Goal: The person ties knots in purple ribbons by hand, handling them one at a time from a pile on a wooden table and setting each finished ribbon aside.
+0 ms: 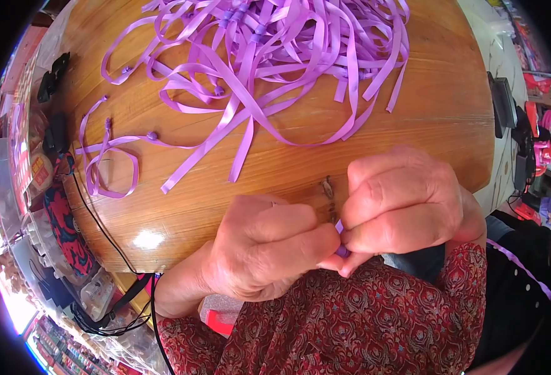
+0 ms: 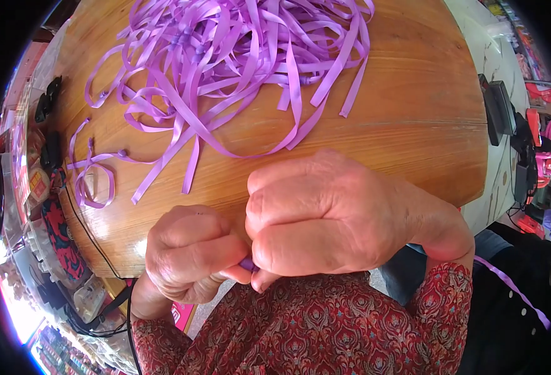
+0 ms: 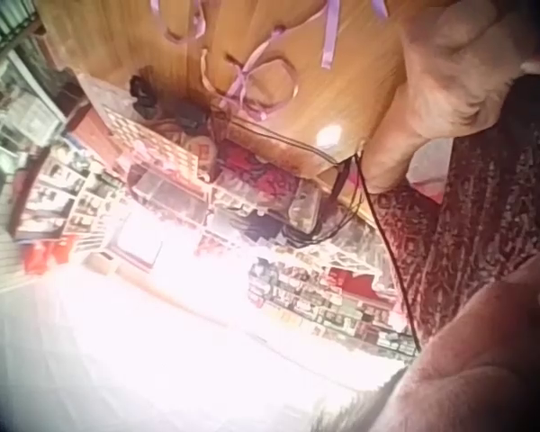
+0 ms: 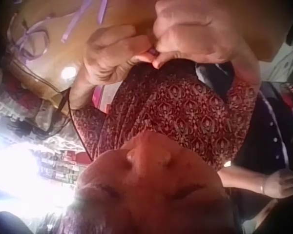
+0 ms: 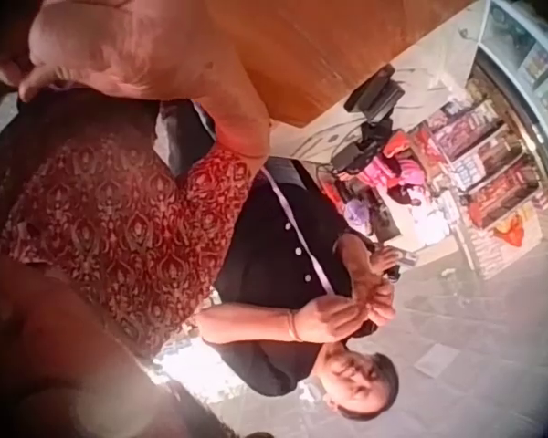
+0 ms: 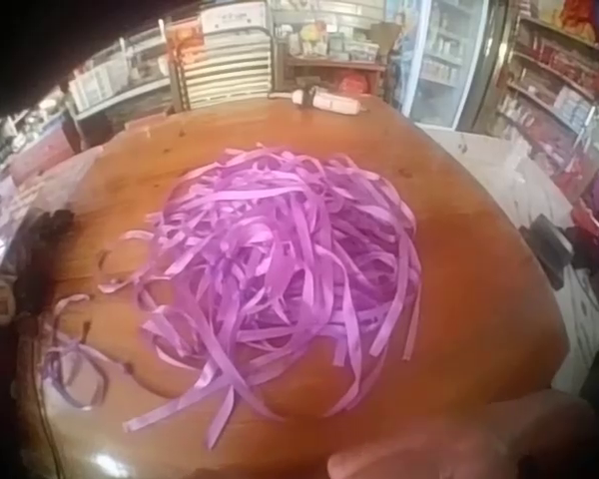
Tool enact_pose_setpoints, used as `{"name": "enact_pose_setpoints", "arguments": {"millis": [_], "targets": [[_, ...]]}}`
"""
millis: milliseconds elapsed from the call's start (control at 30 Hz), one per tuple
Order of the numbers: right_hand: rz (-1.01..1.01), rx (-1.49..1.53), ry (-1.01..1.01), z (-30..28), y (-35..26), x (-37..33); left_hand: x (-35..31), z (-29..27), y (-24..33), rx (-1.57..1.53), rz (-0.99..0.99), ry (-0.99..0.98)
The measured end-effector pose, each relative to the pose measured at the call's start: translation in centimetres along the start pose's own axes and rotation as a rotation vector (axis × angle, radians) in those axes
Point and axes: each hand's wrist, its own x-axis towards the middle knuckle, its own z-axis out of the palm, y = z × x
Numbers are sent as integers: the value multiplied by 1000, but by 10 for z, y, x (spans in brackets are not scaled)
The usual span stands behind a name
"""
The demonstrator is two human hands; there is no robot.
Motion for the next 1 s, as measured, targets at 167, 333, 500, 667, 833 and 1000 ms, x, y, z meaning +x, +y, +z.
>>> {"name": "enact_pose_setpoints", "arguments": {"millis": [167, 333, 500, 667, 833, 1000], "targets": [[46, 71, 25, 7, -6, -1, -8, 6, 2, -68, 20, 12], [64, 122, 20, 9, -9, 0, -6, 5, 4, -64, 114, -1], [146, 326, -20, 9, -14, 5, -9, 11, 3, -138, 161, 13], [144, 370, 42, 16, -16, 5, -6, 8, 3, -132, 250, -13], [97, 257, 28, 7, -8, 9, -8, 6, 4, -43, 115, 106], [48, -125, 151, 2, -3, 4, -2, 2, 1, 100, 41, 136]]}}
